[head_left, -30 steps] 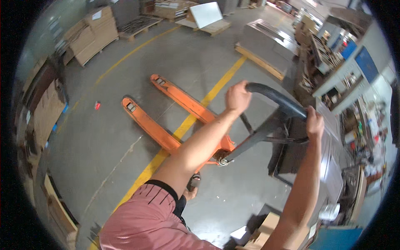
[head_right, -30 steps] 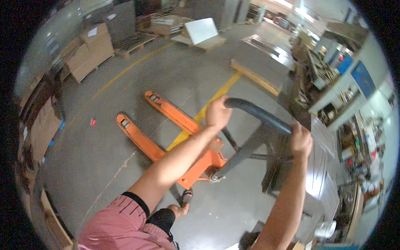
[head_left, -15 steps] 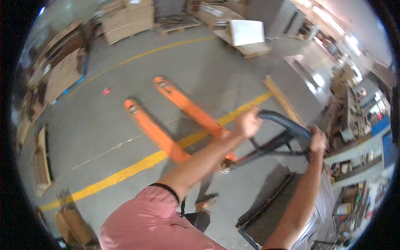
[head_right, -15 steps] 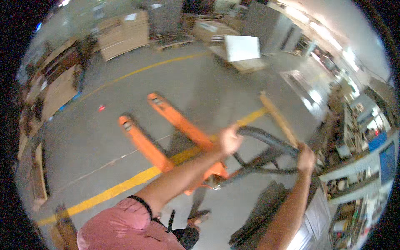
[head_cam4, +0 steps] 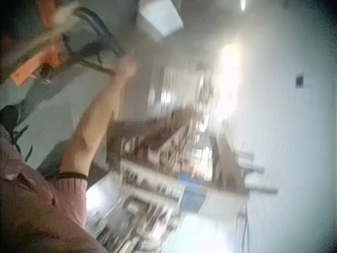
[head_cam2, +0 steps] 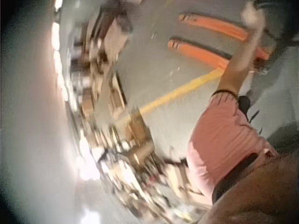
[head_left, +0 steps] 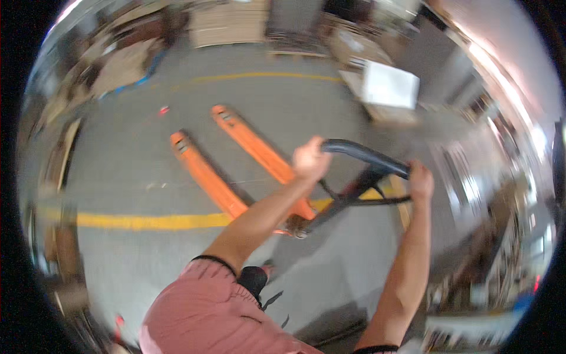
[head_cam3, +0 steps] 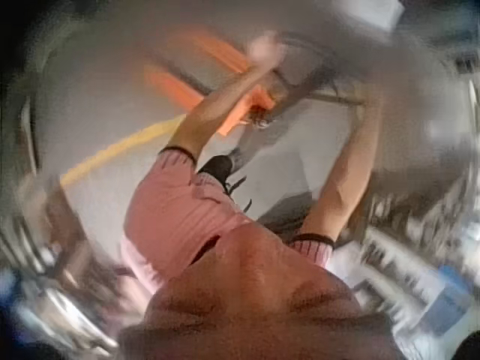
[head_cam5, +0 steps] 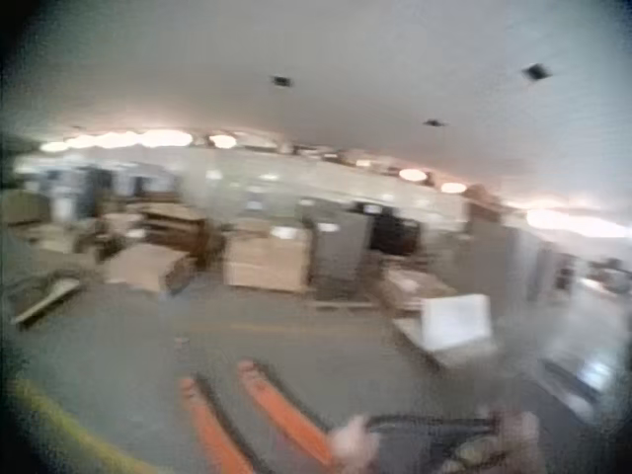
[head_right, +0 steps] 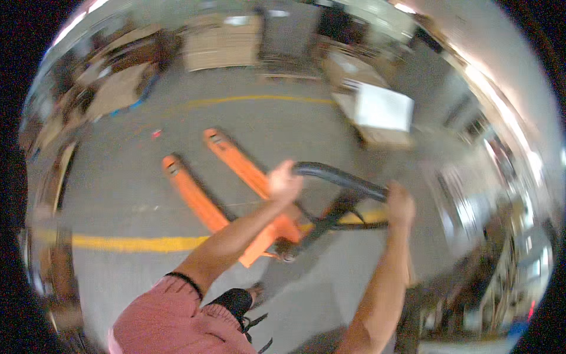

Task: The person pulls an empty pallet jack across a factory floor, positions it under a pallet loaded with wooden furniture components, and سپس moves the pallet jack to a different location before releasing it. After releasing the pallet jack, the person uses their hands to arrange and group several wooden cabinet door panels on top of other wooden components.

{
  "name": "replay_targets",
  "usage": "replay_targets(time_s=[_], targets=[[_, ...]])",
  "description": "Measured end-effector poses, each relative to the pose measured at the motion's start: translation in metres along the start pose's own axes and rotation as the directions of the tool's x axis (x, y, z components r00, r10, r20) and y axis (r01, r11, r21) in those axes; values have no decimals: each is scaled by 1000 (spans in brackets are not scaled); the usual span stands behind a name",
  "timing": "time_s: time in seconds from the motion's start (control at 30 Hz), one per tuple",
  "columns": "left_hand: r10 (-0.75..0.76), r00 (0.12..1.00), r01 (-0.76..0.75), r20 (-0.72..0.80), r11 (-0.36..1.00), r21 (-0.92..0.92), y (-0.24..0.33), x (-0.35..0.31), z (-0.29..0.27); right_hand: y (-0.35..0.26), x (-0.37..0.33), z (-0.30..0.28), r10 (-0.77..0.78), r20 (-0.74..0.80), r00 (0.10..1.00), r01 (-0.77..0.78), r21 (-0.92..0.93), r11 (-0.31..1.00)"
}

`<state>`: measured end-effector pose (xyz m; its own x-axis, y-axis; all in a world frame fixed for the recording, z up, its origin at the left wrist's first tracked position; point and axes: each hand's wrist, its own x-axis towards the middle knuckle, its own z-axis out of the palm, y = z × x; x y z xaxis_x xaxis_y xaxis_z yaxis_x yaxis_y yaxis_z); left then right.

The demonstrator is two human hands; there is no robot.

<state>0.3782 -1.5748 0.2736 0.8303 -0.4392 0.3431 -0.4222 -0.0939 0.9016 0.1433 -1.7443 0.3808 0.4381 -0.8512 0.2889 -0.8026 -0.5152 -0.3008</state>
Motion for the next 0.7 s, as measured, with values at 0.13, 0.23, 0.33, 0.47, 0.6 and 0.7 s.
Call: replay_targets(time_s=[0.13, 0.23, 0.33, 0.47, 0.6, 0.7], targets=[[135, 981, -127, -142, 990, 59, -16, 77, 52, 10, 123, 43, 16, 114, 993, -48, 286, 957], [79, 981, -66, -174, 995, 78, -19, 151, 80, -8, 223, 70, -107, 30, 994, 96, 244, 965], [-12, 978, 32, -208, 995, 97, -20, 229, 113, -26, 329, 91, -104, 129, 986, 58, 317, 947], [69, 961, -29, -269, 989, 148, -44, 289, 153, -36, 416, 145, -136, 171, 976, 63, 377, 924], [53, 930, 26, -363, 977, 211, -68, 398, 190, -83, 530, 177, -272, 197, 942, 155, 463, 873], [48, 894, 74, -445, 965, 252, -96, 469, 208, -121, 605, 209, -384, 193, 903, 279, 419, 864]])
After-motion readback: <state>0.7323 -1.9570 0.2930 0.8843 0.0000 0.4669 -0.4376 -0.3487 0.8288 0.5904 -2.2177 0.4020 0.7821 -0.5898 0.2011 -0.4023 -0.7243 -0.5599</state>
